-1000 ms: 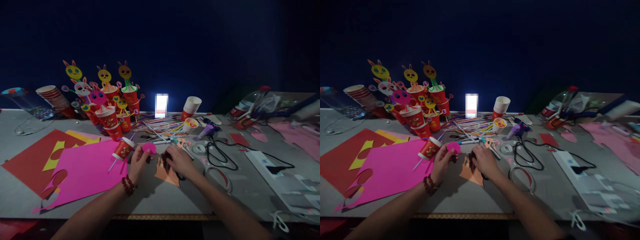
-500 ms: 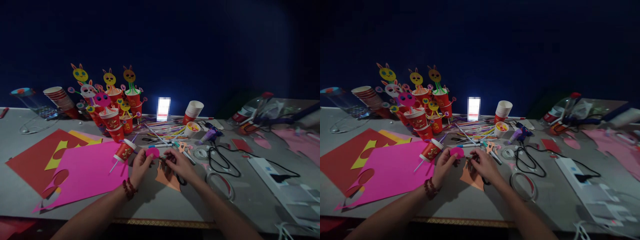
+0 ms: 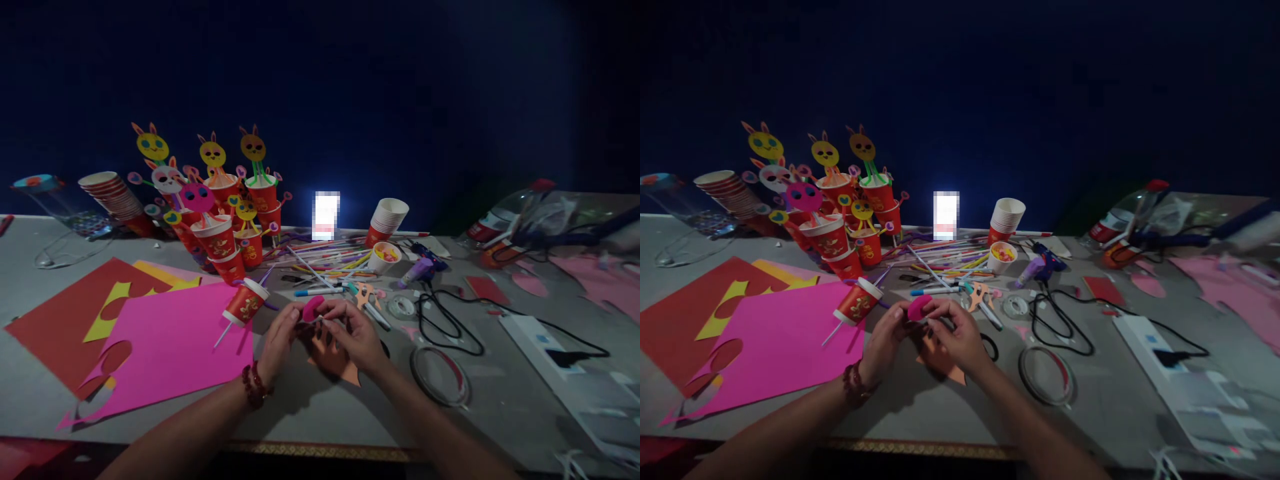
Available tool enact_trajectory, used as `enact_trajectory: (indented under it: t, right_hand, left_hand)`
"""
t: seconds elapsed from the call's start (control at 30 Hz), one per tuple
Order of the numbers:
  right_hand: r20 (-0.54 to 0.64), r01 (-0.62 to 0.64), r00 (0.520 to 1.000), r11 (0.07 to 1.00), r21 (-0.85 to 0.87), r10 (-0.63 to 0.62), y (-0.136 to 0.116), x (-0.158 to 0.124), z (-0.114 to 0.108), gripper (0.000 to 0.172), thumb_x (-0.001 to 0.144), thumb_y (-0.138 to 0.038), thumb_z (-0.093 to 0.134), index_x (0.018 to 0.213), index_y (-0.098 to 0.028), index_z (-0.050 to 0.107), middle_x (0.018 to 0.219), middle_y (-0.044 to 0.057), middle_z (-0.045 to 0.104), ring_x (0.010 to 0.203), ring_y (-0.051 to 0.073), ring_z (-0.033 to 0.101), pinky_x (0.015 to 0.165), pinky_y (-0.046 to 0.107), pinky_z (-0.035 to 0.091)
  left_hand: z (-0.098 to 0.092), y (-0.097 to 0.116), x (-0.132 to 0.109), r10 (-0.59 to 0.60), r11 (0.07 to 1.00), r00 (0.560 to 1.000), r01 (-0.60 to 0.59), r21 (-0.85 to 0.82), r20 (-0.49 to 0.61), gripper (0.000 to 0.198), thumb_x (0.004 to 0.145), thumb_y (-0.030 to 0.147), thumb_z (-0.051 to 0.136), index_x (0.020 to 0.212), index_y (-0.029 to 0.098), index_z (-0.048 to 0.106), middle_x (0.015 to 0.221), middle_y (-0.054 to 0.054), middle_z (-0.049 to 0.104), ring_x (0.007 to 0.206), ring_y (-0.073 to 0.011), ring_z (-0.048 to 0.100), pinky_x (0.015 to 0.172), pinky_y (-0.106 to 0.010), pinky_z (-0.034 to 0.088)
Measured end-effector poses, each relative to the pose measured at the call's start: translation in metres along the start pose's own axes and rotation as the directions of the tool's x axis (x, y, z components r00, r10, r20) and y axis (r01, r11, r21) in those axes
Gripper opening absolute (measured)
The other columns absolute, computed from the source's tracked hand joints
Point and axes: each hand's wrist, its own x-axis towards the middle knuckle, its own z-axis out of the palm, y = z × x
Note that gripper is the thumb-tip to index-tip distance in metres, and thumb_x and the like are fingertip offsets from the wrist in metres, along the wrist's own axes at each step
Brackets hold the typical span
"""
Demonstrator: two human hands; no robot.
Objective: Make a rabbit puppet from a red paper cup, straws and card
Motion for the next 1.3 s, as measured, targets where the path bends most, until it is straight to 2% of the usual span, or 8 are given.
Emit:
enact_trajectory:
  t: [0.1,0.23,0.4,0.57,0.7,0.87,1.1,1.3]
  right_hand:
    - [0.035,0.012,0.999,1.000,-0.028,-0.011,-0.005,-0.001,-0.005,0.009,0.088,-0.030,0.064,0.083,-0.023,0.060,0.105,0.007,0.067,0.102,0.022,0.061,0.090,0.038,0.047]
    - [0.057,-0.014,0.998,1.000,0.006,0.014,-0.005,-0.002,-0.010,0.011,0.087,-0.031,0.066,0.082,-0.023,0.060,0.104,0.006,0.068,0.100,0.022,0.062,0.088,0.037,0.048]
    - [0.089,-0.106,0.991,0.988,0.110,0.097,-0.008,-0.002,-0.013,0.013,0.084,-0.032,0.069,0.082,-0.023,0.061,0.099,0.006,0.069,0.095,0.020,0.064,0.082,0.035,0.051]
    - [0.136,-0.270,0.961,0.931,0.248,0.242,-0.016,0.000,-0.018,0.021,0.078,-0.036,0.075,0.077,-0.022,0.059,0.098,0.005,0.069,0.088,0.020,0.065,0.077,0.034,0.053]
    - [0.021,-0.362,0.922,0.839,0.406,0.387,-0.016,0.005,-0.024,0.026,0.069,-0.032,0.081,0.072,-0.021,0.058,0.098,0.003,0.063,0.084,0.018,0.063,0.071,0.031,0.054]
    - [-0.059,-0.436,0.858,0.784,0.442,0.511,-0.009,0.009,-0.029,0.033,0.060,-0.032,0.086,0.075,-0.021,0.059,0.076,-0.001,0.060,0.063,0.013,0.058,0.059,0.026,0.051]
    - [-0.128,-0.329,0.923,0.917,0.227,0.363,-0.002,0.004,-0.029,0.028,0.067,-0.036,0.083,0.087,-0.022,0.068,0.080,0.000,0.064,0.075,0.015,0.061,0.071,0.027,0.051]
    - [-0.118,-0.302,0.943,0.950,0.077,0.310,-0.005,0.000,-0.024,0.020,0.075,-0.037,0.076,0.082,-0.022,0.065,0.075,-0.001,0.063,0.071,0.015,0.059,0.067,0.027,0.048]
  left_hand:
    - [-0.002,-0.002,0.001,-0.042,0.997,0.998,0.045,-0.060,0.050,0.026,0.087,0.042,0.061,0.100,0.020,0.067,0.100,-0.004,0.066,0.088,-0.0183,0.060,0.079,-0.029,0.049]
    - [-0.003,-0.002,0.002,0.018,0.997,0.984,-0.004,-0.076,0.179,0.023,0.086,0.033,0.065,0.105,0.020,0.065,0.100,-0.005,0.065,0.091,-0.0170,0.059,0.085,-0.029,0.047]
    - [-0.001,0.001,0.005,0.061,0.994,0.975,-0.041,-0.097,0.212,0.040,0.084,0.028,0.069,0.122,0.025,0.057,0.112,-0.006,0.061,0.105,-0.0188,0.056,0.090,-0.029,0.045]
    - [-0.002,0.003,0.005,0.036,0.998,0.975,-0.022,-0.065,0.219,0.020,0.081,0.030,0.072,0.094,0.019,0.061,0.092,-0.002,0.059,0.082,-0.0135,0.057,0.073,-0.024,0.047]
    - [-0.002,0.004,0.003,-0.079,0.995,0.979,0.090,-0.051,0.186,0.026,0.081,0.035,0.071,0.090,0.019,0.053,0.079,0.001,0.058,0.066,-0.0101,0.054,0.058,-0.020,0.042]
    - [0.001,0.006,0.000,-0.151,0.988,0.960,0.150,0.020,0.236,0.034,0.078,0.042,0.072,0.090,0.019,0.051,0.077,0.001,0.057,0.061,-0.0092,0.053,0.056,-0.020,0.042]
    - [0.003,0.004,-0.004,-0.195,0.980,0.923,0.197,0.026,0.331,0.031,0.081,0.039,0.070,0.090,0.019,0.050,0.080,0.002,0.054,0.062,-0.0076,0.051,0.057,-0.020,0.042]
    - [0.009,0.007,-0.009,-0.244,0.970,0.903,0.230,0.082,0.355,0.032,0.079,0.042,0.070,0.087,0.019,0.050,0.076,0.002,0.053,0.060,-0.0085,0.051,0.056,-0.020,0.040]
